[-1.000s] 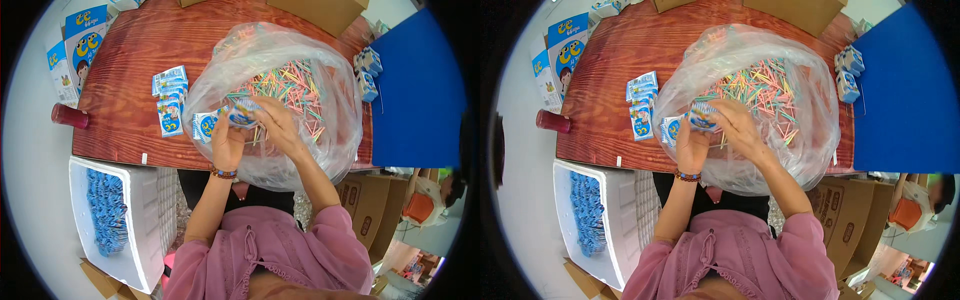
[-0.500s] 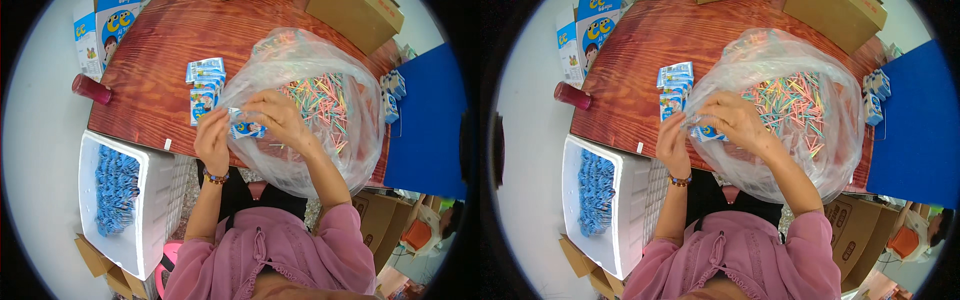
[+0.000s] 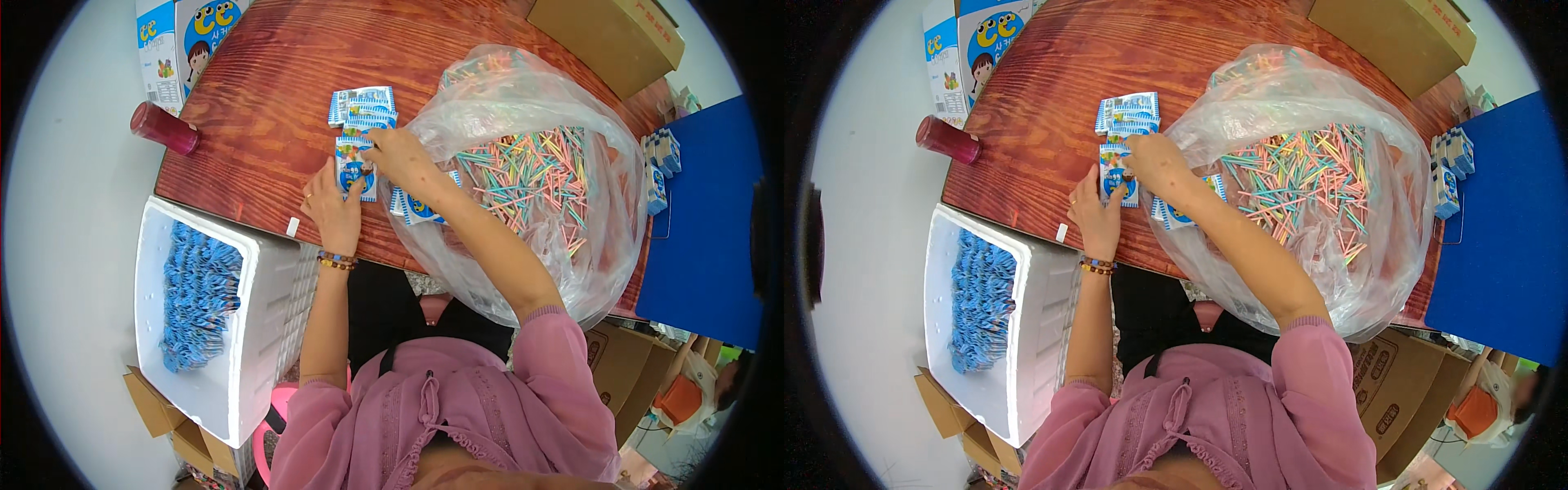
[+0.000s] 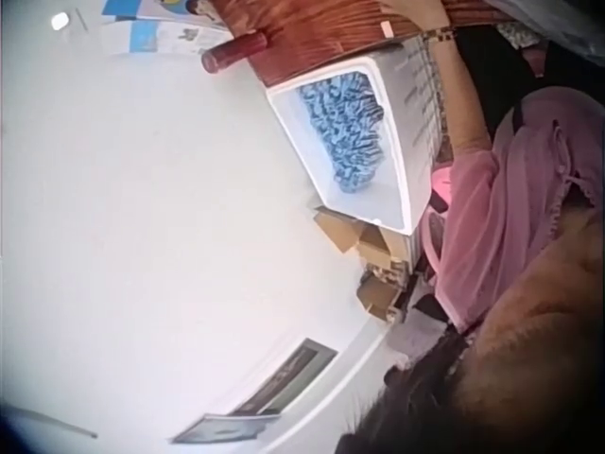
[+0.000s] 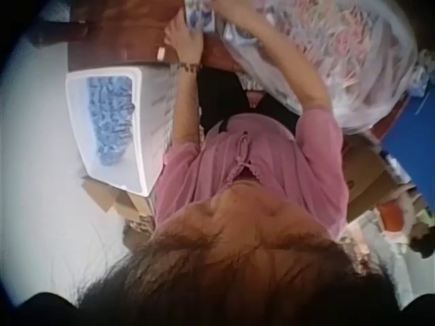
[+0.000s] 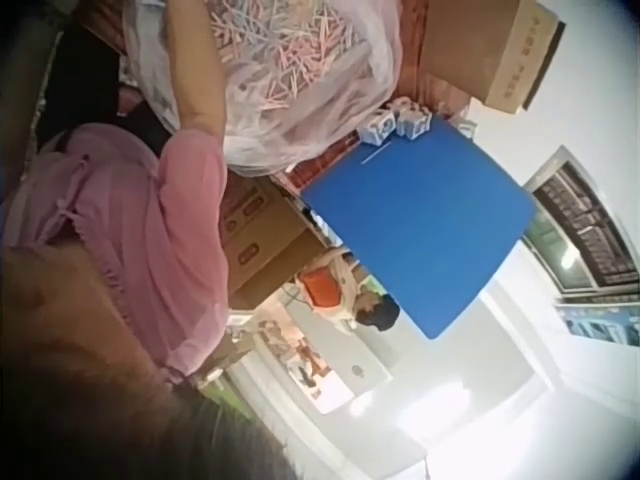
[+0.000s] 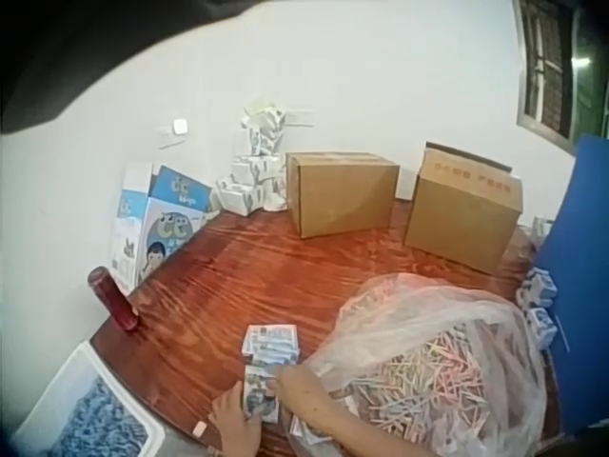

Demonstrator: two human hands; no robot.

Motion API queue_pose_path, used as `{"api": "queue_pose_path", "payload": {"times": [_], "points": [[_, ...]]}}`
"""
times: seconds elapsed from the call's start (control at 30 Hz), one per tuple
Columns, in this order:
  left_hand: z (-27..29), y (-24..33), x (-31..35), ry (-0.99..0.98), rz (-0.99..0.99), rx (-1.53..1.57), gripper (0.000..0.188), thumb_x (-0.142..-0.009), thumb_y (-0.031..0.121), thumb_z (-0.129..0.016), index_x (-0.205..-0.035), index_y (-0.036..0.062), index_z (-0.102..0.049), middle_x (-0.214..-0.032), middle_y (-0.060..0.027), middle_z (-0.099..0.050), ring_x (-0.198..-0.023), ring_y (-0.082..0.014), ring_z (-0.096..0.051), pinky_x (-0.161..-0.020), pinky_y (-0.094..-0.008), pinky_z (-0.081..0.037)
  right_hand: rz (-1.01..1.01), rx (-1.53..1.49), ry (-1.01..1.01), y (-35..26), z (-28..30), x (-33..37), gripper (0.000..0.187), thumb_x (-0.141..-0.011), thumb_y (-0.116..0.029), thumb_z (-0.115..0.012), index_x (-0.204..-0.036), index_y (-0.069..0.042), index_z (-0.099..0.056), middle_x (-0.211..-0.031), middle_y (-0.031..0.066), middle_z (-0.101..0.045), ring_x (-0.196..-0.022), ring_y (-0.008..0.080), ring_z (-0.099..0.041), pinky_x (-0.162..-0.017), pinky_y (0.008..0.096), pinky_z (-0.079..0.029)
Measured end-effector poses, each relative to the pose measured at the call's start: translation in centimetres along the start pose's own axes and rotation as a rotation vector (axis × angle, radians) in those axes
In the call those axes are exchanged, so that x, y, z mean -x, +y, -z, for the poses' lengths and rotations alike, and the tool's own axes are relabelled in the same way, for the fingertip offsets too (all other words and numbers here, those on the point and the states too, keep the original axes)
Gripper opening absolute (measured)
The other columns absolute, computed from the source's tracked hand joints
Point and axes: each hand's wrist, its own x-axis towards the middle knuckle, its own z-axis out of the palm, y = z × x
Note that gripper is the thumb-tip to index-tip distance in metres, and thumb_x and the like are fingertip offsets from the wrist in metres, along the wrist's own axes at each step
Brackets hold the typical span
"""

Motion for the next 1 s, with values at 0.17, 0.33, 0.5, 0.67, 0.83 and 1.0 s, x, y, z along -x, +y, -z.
{"api": "queue_pose_path", "payload": {"times": [0.17, 0.33, 0.5, 0.67, 0.83, 1.0], "points": [[0.3, -0.4, 0.2, 0.021, -0.006, 0.022, 0.058, -0.082, 0.025, -0.069, -0.134, 0.0067, -0.050, -0.126, -0.0125, -0.056, -0.121, -0.0312, -0.044, -0.100, -0.0478, -0.029, -0.104, -0.023, 0.020, 0.4, 5.2, 4.6, 0.022, -0.083, -0.022, -0.065, -0.096, -0.005, -0.067, -0.083, 0.0175, -0.066, -0.074, 0.0314, -0.065, -0.066, 0.0390, -0.049], [0.1, -0.2, 0.0, 0.041, -0.017, 0.026, 0.059, -0.084, 0.025, -0.067, -0.137, 0.0081, -0.047, -0.128, -0.0120, -0.055, -0.124, -0.0301, -0.043, -0.099, -0.0482, -0.027, 0.027, 0.115, 0.061, 3.8, 6.8, 8.1, 0.025, -0.075, -0.021, -0.072, -0.093, -0.005, -0.067, -0.087, 0.0100, -0.064, -0.075, 0.0274, -0.062, -0.070, 0.0382, -0.048], [0.1, 0.7, 0.9, 0.151, -0.044, 0.060, 0.057, -0.085, 0.024, -0.066, -0.136, 0.0083, -0.047, -0.125, -0.0115, -0.056, -0.122, -0.0294, -0.044, -0.098, -0.0479, -0.028, -0.042, 0.004, -0.004, 5.1, 6.4, 8.2, 0.015, -0.075, -0.011, -0.072, -0.082, -0.001, -0.064, -0.081, 0.0108, -0.062, -0.070, 0.0210, -0.062, -0.065, 0.0334, -0.048], [1.5, 5.2, 2.2, -0.097, -0.150, 0.384, 0.056, -0.081, 0.026, -0.072, -0.130, 0.0077, -0.052, -0.115, -0.0091, -0.058, -0.117, -0.0285, -0.045, -0.100, -0.0456, -0.027, -0.147, -0.366, -0.043, 5.2, 7.3, 8.7, 0.005, -0.080, -0.003, -0.068, -0.081, 0.000, -0.063, -0.075, 0.0057, -0.060, -0.067, 0.0120, -0.059, -0.059, 0.0250, -0.045], [-1.3, 6.2, 2.2, -0.234, 0.022, 0.766, 0.021, -0.080, 0.013, -0.073, -0.093, -0.0027, -0.068, -0.080, -0.0116, -0.067, -0.069, -0.0148, -0.062, -0.062, -0.0295, -0.048, -0.253, -0.660, -0.030, 3.6, 8.4, 9.5, 0.003, -0.083, -0.003, -0.068, -0.085, -0.003, -0.065, -0.080, -0.0004, -0.063, -0.070, 0.0052, -0.056, -0.060, 0.0217, -0.044], [-1.5, 6.4, 2.7, -0.343, 0.103, 0.873, 0.015, -0.086, 0.005, -0.069, -0.099, -0.0026, -0.065, -0.085, -0.0006, -0.067, -0.074, -0.0035, -0.058, -0.065, -0.0202, -0.048, -0.341, -0.690, -0.035, 5.1, 8.1, 11.0, 0.009, -0.083, -0.004, -0.069, -0.091, -0.003, -0.066, -0.077, -0.0024, -0.064, -0.069, 0.0027, -0.057, -0.060, 0.0203, -0.044]]}}
